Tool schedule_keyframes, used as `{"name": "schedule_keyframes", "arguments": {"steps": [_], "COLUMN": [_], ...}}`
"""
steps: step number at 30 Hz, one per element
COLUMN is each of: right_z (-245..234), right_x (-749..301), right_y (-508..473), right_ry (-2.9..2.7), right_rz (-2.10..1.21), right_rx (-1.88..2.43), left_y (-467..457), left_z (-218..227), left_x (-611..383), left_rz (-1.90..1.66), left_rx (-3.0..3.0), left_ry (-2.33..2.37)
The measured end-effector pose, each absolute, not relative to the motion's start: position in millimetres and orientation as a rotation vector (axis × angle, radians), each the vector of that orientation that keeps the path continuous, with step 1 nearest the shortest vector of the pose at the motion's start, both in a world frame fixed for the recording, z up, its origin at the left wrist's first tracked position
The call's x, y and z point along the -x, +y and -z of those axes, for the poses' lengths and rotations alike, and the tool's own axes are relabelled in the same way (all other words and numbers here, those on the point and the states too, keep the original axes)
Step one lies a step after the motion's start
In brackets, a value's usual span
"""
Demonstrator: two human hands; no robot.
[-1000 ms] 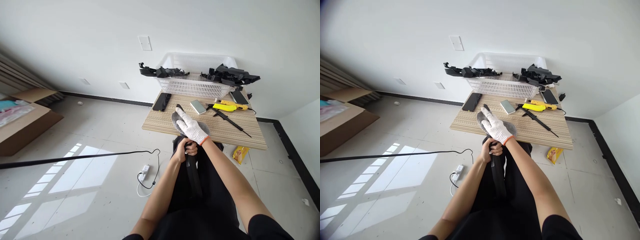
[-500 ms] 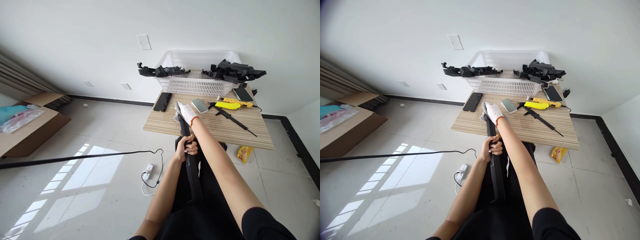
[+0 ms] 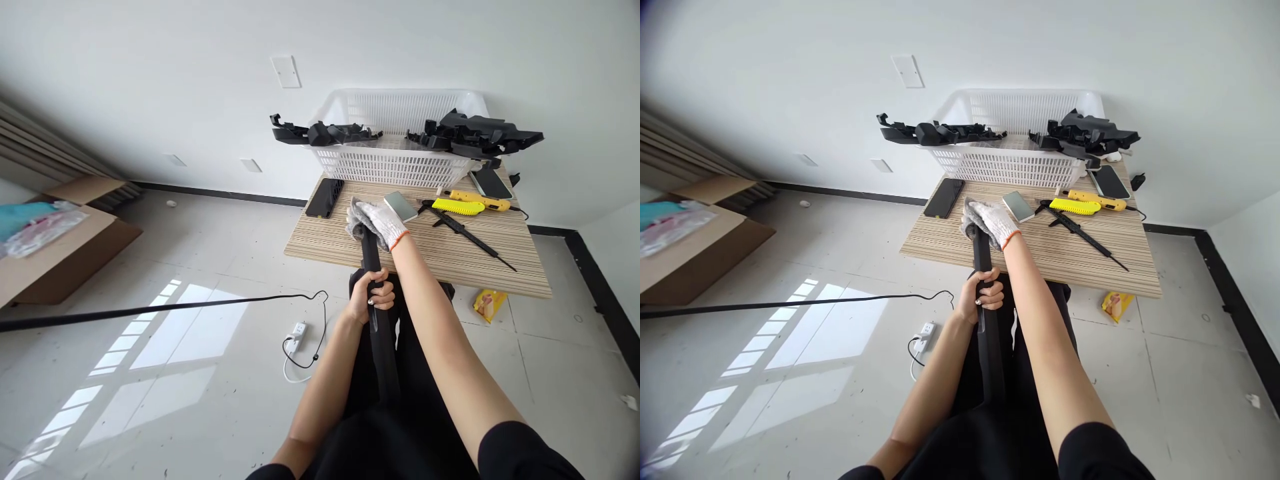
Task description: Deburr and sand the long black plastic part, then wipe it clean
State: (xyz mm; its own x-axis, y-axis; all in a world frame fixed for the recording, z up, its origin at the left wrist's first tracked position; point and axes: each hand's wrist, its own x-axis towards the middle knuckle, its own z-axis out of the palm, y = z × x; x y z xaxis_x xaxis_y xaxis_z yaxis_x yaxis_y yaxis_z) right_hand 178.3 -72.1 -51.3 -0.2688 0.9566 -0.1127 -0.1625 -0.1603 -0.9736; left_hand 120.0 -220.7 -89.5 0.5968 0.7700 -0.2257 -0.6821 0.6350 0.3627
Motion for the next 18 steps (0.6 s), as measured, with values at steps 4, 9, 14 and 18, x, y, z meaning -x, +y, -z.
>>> {"name": "schedule_keyframes", "arguments": {"steps": [4,9,14,18], "right_z": [60.6,63.8,60.3,58.2], "right_x": [-174.2,-176.3,-188.2,-191.2], "right_y": [-55.9,-51.3,-57.0,-57.3], "right_ry": [-1.046,-1.019,-1.175,-1.430], "right_rz": [-1.625,-1.607,-1.409,-1.079], "right_rx": [1.034,1.060,1.207,1.456], "left_y": [-217.7,-217.0,-217.3,-219.1], "left_z": [88.3,88.4,87.6,88.1], "left_x": [-115.9,-112.0,-108.0,-107.4], "left_rz": [-0.825,-0.821,-0.824,-0.825], "left_rx": [-0.233,-0.208,-0.197,-0.193], "left_ry": [0.389,0.394,0.392,0.411]}}
